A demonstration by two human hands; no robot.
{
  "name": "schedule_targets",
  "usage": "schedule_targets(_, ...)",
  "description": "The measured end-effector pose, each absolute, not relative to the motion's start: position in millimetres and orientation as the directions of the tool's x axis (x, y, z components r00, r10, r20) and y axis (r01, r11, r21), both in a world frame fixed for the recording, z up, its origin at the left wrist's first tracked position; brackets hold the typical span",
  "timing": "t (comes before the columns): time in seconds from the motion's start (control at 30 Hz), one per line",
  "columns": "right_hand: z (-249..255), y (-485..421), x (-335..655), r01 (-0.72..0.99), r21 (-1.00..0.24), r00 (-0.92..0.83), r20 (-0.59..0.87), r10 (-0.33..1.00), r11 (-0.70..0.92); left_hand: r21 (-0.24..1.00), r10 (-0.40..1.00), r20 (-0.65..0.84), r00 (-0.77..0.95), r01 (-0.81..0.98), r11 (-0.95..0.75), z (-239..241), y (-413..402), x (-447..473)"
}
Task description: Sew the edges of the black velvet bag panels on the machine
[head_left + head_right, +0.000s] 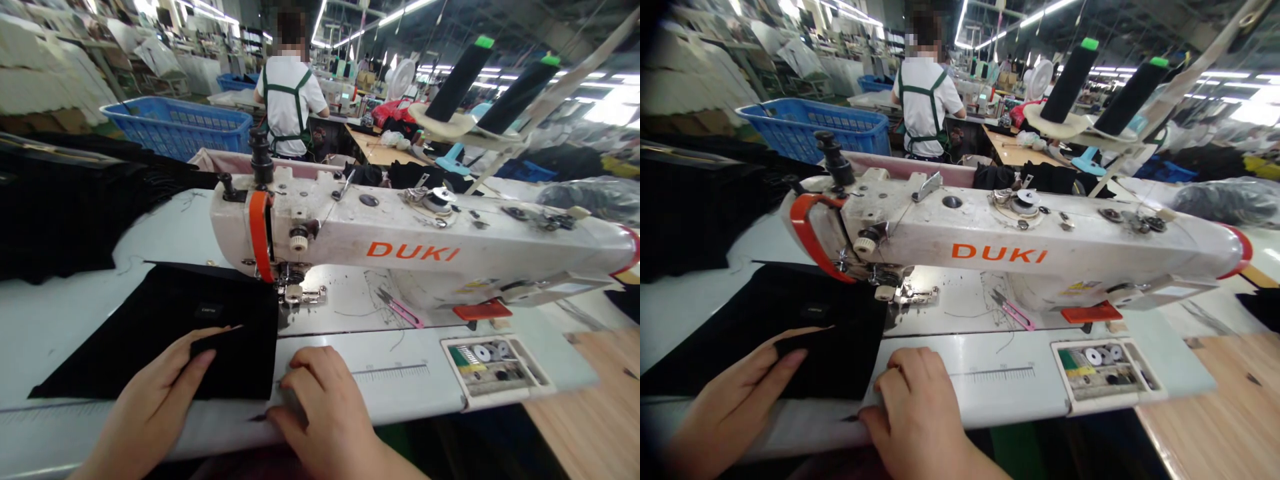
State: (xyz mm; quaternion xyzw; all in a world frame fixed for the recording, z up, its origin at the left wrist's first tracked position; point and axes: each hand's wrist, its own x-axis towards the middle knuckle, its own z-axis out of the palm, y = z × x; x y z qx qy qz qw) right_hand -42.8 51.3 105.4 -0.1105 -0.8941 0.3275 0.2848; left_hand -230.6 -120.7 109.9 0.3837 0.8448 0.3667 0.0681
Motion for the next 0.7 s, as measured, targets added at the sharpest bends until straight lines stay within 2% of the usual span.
schedule_targets(0.1,101.1,47.6,-49.0,-0.001,-0.619,-0.815,0.455,0.358,0.785,0.671,0.715,0.166,-0.679,0.609,0.423,111.9,-119.5,-228.6)
schedule_targets(0.2,102.2,47.1,-55.3,-0.070,-0.567,-0.785,0.539,0.306,0.821,0.672,0.736,0.148,-0.661,0.613,0.416,112.3,-118.5,-227.0)
schedule_targets(0.3,104.9,53.2,-58.1,-0.227,-0.474,-0.750,0.642,0.158,0.851,0.661,0.739,0.172,-0.651,0.633,0.404,108.9,-119.8,-227.5)
schedule_targets(0.4,103.7,60.0,-57.5,-0.325,-0.430,-0.759,0.650,0.039,0.843,0.616,0.759,0.212,-0.615,0.687,0.385,103.3,-123.7,-229.4)
schedule_targets(0.57,101.2,61.1,-55.4,-0.358,-0.487,-0.751,0.657,0.064,0.797,0.497,0.828,0.304,-0.471,0.820,0.284,97.4,-130.4,-229.8)
schedule_targets(0.7,105.1,61.3,-53.9,-0.414,-0.441,-0.700,0.714,0.031,0.797,0.398,0.870,0.362,-0.335,0.900,0.181,97.4,-130.6,-227.1)
